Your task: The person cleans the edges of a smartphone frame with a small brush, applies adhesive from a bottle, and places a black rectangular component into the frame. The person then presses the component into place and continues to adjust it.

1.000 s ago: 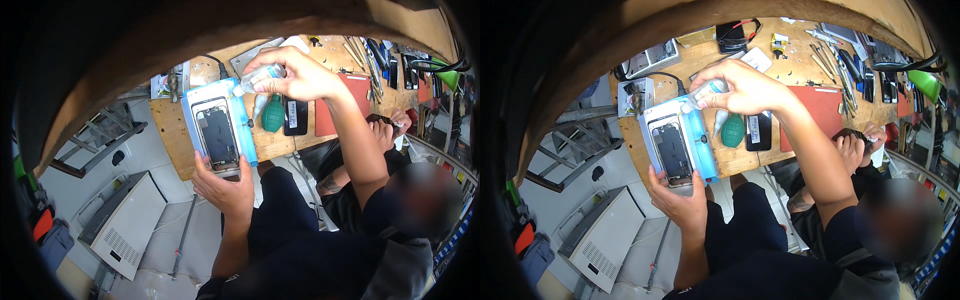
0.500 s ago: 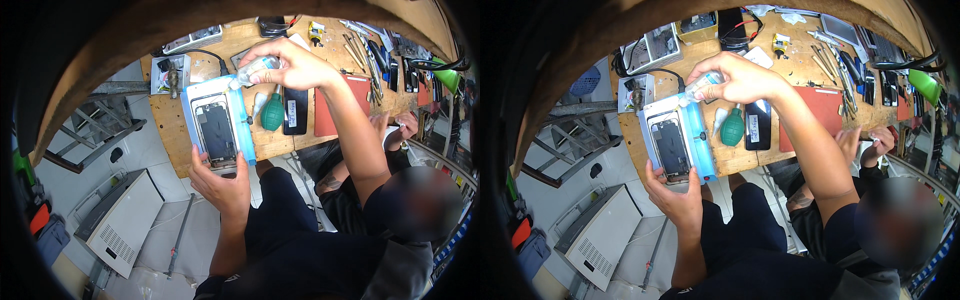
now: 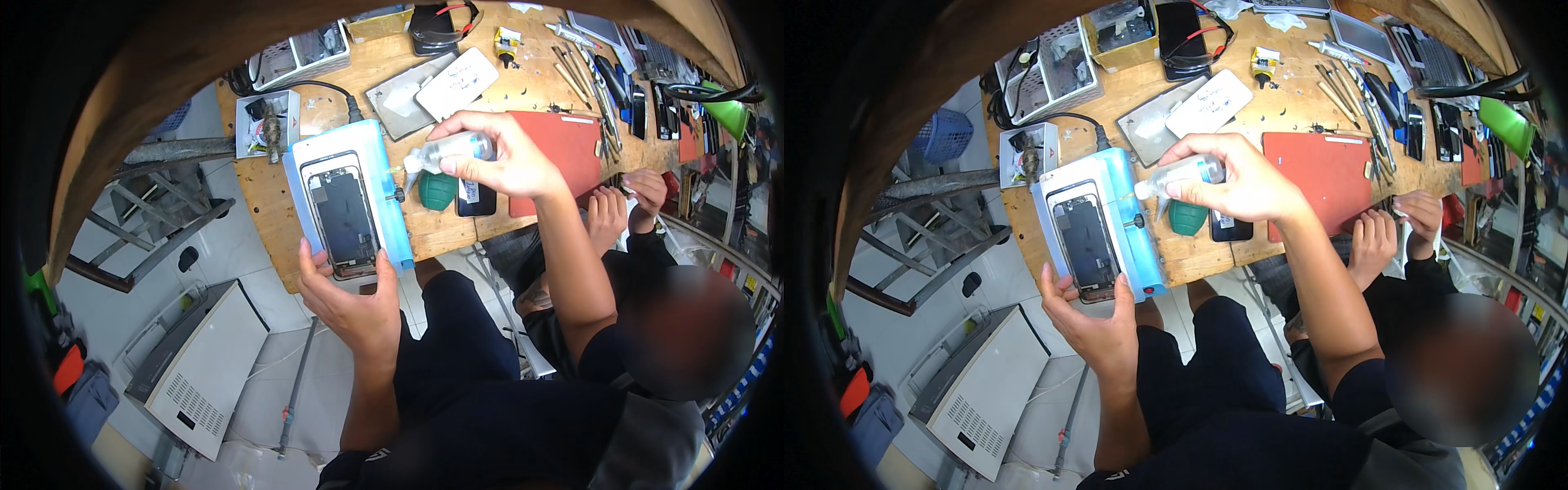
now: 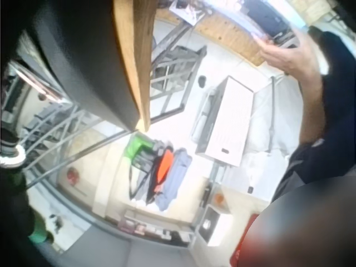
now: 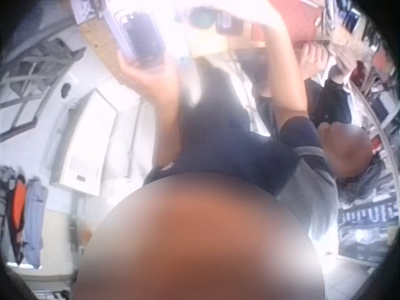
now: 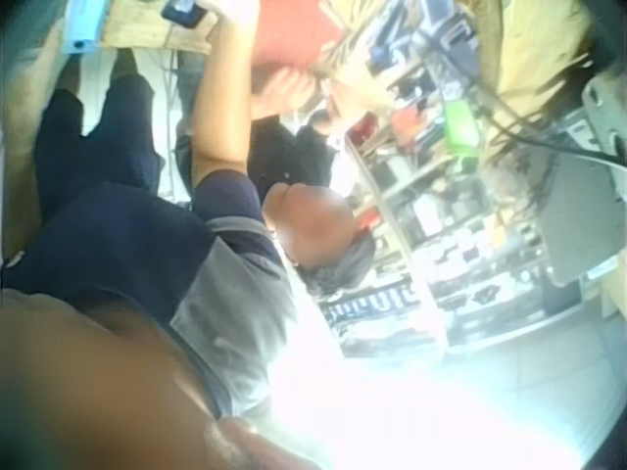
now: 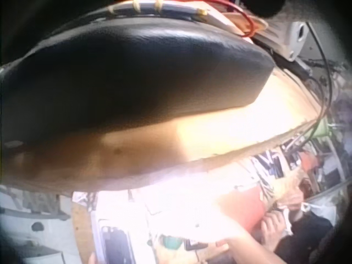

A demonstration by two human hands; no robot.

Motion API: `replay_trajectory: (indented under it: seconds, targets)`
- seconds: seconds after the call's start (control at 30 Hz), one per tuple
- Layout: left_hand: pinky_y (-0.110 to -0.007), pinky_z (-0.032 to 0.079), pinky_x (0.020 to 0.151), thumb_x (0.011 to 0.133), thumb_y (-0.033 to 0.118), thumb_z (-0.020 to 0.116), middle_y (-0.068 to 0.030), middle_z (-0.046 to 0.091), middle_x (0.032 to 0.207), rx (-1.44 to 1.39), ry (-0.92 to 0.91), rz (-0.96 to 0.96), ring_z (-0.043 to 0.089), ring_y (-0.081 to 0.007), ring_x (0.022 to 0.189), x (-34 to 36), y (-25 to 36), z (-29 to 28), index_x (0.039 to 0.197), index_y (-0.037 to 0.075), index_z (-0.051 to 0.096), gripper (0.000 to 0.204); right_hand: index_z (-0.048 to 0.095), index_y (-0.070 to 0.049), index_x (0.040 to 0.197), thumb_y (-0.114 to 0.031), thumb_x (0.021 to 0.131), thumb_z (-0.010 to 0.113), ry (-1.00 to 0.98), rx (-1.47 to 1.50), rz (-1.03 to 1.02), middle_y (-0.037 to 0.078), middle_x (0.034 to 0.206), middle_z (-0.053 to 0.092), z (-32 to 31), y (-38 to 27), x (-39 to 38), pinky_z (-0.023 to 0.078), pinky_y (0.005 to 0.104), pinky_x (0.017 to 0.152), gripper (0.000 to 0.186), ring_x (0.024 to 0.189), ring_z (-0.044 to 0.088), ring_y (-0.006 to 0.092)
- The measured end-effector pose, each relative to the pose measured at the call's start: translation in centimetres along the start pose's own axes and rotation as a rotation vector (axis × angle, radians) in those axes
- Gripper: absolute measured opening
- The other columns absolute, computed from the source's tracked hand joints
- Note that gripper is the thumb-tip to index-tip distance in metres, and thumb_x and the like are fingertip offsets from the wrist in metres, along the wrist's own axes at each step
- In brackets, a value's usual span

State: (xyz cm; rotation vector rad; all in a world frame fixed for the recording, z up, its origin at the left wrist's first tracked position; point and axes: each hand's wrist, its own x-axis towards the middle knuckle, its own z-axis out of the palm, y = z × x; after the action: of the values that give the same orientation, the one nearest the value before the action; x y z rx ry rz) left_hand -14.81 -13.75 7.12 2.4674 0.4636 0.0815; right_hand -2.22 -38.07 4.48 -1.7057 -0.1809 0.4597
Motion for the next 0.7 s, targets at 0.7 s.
replay_trajectory:
  seconds: [0.7]
  targets:
    - [-0.048, 0.041, 0.101, 0.077, 0.018, 0.088, -0.0157, 0.056, 0.126, 0.022, -0.01, 0.041, 0.055, -0.0306, 0.109, 0.3, -0.3, -0.2, 0.155, 0.0, 0.038, 0.095, 0.073, -0.001, 0.118, -0.02, 0.092, 0.083, 0.07, 0.089, 0.034, 0.009, 0.107, 0.076, 1.1, 2.2, -1.6, 0.057, 0.0326, 0.091, 0.034, 0.101, 0.07, 0.0146]
